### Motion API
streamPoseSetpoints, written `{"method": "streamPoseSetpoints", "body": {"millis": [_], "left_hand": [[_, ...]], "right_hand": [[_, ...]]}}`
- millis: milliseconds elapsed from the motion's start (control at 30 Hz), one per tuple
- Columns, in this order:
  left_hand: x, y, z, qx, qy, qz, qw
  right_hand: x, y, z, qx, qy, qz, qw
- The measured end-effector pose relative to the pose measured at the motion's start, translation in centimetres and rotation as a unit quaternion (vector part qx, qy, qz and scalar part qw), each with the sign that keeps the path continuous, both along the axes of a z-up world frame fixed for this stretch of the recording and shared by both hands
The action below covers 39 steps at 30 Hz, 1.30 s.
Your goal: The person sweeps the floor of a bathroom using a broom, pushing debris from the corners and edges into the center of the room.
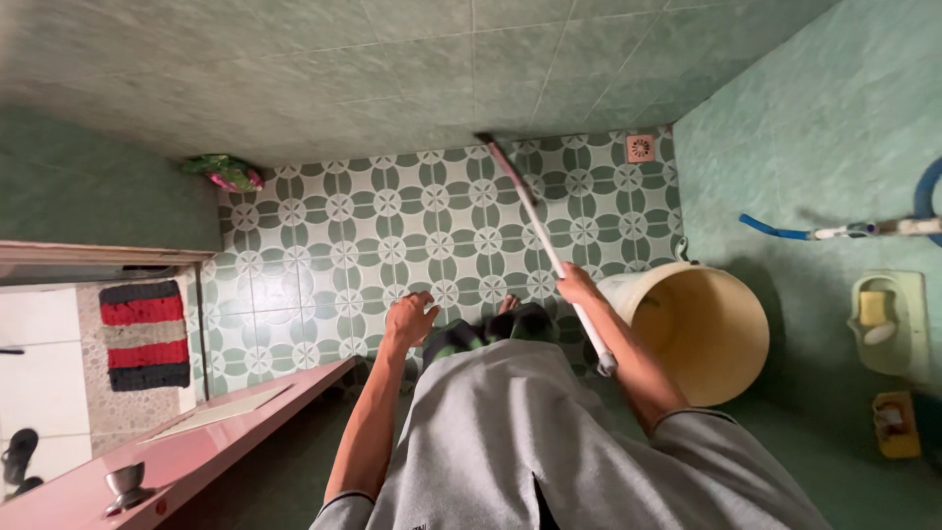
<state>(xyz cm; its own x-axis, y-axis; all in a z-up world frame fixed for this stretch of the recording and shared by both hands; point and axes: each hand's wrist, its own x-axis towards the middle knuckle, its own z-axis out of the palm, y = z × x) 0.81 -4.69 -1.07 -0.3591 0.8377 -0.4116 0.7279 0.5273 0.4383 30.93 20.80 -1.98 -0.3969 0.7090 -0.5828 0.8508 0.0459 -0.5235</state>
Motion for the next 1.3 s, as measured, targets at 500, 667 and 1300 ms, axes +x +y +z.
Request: {"method": "streamPoseSetpoints", "body": {"millis": [500,667,1300], "left_hand": [[0.4,1.2,0.0,0.001,-0.022,-0.008,1.0],[1.0,0.8,-0.3,0.01,-0.021,-0.007,1.0],[2.8,1.1,0.9,-0.02,-0.033,-0.026,0.999]], "right_hand": [[11.8,4.4,-5.5,-0.054,-0.1,-0.206,0.972],[7.5,3.3,-7.7,-0.069,-0.031,-0.239,0.968],[-0.9,0.3,-1.8,-0.211,0.138,-0.107,0.962]]}}
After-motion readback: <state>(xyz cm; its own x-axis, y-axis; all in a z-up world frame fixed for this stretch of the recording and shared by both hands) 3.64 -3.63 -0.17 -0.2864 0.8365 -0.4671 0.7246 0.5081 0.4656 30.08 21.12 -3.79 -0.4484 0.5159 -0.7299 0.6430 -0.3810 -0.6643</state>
